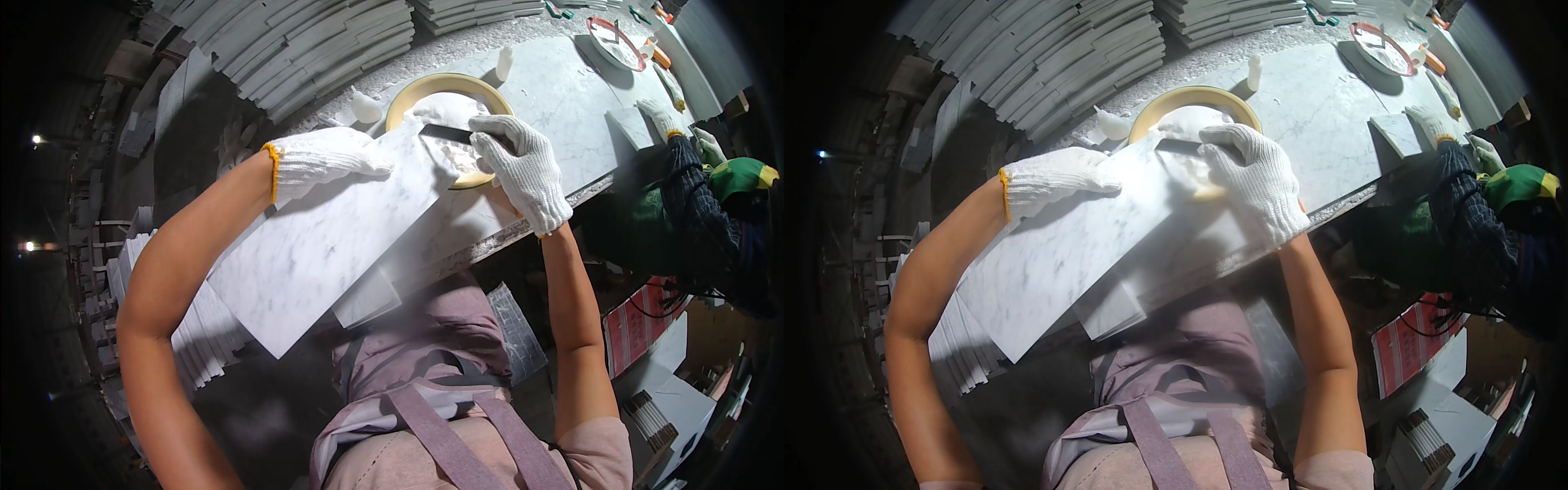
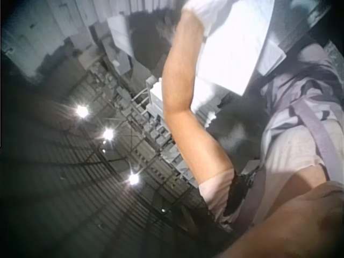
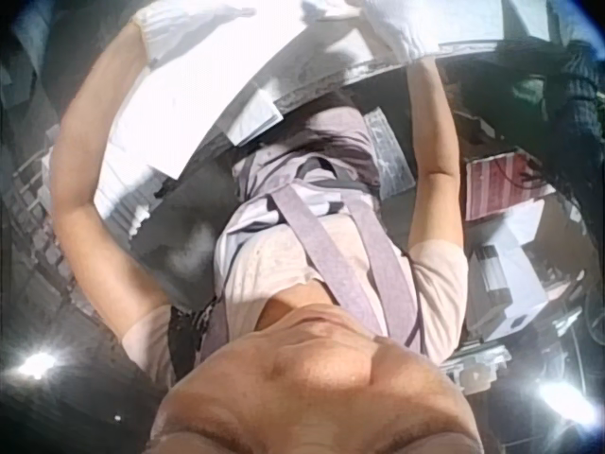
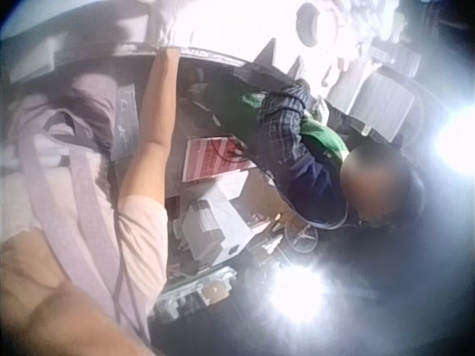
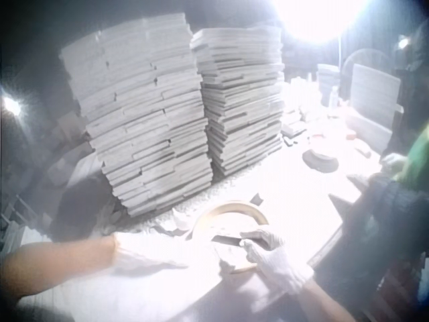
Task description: The person applies a white powder to a rectangular stone tile and rubs it with a small orange block, then uses a metal scraper to remove excess powder and smooth the surface. The person repeats this process on multiple tiles, stacking finished pieces to the left.
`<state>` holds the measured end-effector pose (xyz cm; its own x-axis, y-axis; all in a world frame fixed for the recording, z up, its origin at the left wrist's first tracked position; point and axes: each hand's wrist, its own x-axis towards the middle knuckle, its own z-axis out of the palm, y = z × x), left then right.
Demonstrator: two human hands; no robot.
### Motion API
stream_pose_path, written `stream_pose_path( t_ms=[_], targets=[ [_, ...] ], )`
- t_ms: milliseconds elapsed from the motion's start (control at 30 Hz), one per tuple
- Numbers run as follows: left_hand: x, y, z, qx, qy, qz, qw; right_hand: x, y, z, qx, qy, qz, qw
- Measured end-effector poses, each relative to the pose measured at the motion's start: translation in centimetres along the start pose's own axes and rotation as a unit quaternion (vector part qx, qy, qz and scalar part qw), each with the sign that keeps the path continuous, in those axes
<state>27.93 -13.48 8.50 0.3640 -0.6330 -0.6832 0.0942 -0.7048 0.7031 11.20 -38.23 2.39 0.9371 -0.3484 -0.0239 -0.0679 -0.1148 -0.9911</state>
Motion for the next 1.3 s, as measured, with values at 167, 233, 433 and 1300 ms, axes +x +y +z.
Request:
stream_pose_path(
  t_ms=[167,233,433,1300],
  targets=[
    [-1.2,4.4,0.1,0.229,0.055,0.000,0.972,-0.4,0.1,-0.9,-0.048,0.095,0.035,0.994],
    [-2.1,6.2,0.8,0.422,0.111,0.027,0.900,-0.9,0.4,-1.6,-0.074,0.116,0.047,0.989],
    [-4.7,5.6,5.0,0.664,0.270,0.265,0.645,-1.1,2.1,-2.8,-0.097,0.123,0.026,0.987],
    [-2.9,3.0,5.2,0.695,0.269,0.228,0.627,-1.1,0.0,-1.9,-0.127,0.108,-0.133,0.977]
  ],
)
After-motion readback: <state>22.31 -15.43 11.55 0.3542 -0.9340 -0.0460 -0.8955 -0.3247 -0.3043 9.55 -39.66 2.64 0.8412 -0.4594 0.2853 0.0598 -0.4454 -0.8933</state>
